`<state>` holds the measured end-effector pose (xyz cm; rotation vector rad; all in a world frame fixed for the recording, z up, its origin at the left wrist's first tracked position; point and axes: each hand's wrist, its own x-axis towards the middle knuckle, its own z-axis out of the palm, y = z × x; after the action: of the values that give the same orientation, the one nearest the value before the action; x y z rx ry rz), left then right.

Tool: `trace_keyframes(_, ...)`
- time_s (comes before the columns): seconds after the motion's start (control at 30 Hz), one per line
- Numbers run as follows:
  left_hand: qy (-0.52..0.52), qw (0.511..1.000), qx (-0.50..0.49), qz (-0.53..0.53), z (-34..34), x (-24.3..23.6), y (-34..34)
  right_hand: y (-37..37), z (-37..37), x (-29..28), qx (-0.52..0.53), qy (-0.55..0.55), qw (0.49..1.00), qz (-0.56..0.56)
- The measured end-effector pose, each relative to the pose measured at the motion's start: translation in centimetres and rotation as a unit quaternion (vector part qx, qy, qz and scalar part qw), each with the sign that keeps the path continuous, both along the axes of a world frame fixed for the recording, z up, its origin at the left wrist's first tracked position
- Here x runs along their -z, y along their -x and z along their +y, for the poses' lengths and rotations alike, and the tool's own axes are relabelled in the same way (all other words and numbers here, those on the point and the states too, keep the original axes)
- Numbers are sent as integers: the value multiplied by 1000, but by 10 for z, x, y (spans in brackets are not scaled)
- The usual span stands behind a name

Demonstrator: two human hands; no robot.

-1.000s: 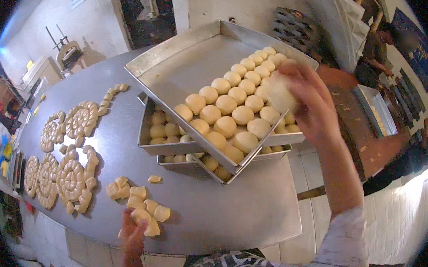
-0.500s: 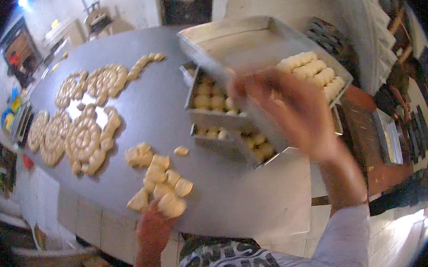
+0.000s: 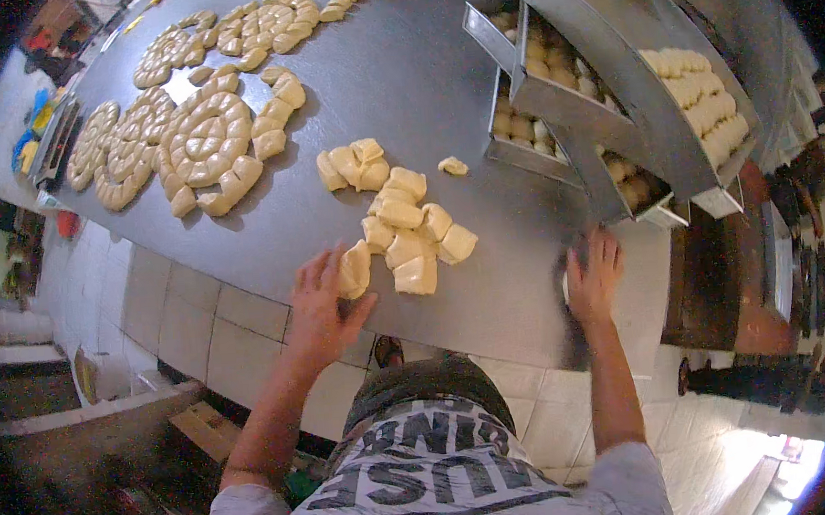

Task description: The person rolls small pieces of dough into balls by hand and places them into metal trays on a table.

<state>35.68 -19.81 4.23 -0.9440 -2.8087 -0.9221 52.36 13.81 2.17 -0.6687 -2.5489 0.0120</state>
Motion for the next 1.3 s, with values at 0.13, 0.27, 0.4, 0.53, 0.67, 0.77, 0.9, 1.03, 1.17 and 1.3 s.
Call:
trace_keyframes(0.13,13,1000,16,5,5,15,15,21,-44,14,-34,102,994,-11)
trace_keyframes(0.27,-161,952,-4,-261,-64,31,44,-40,-28,8,30,138,986,-92)
trace_keyframes(0.4,-353,887,-123,-270,-138,25,72,-4,33,2,206,107,971,53)
trace_keyframes(0.53,-498,741,-150,-425,-129,3,79,-7,-1,27,39,126,991,37)
trace_keyframes(0.67,-546,688,-45,-475,-83,-12,59,-46,39,16,116,124,982,85)
trace_keyframes(0.77,-428,760,-9,-489,-19,-17,42,-34,56,14,185,138,968,94)
trace_keyframes(0.9,-326,861,69,-384,31,-47,36,-61,32,7,45,150,987,44)
trace_keyframes(1.03,-238,897,92,-360,94,-50,20,-63,82,3,203,155,966,30)
trace_keyframes(1.17,-174,954,175,-168,108,-47,31,-89,55,-9,45,132,990,-7)
trace_keyframes(1.3,-251,930,96,-252,94,-47,29,-132,119,-73,39,512,852,102)
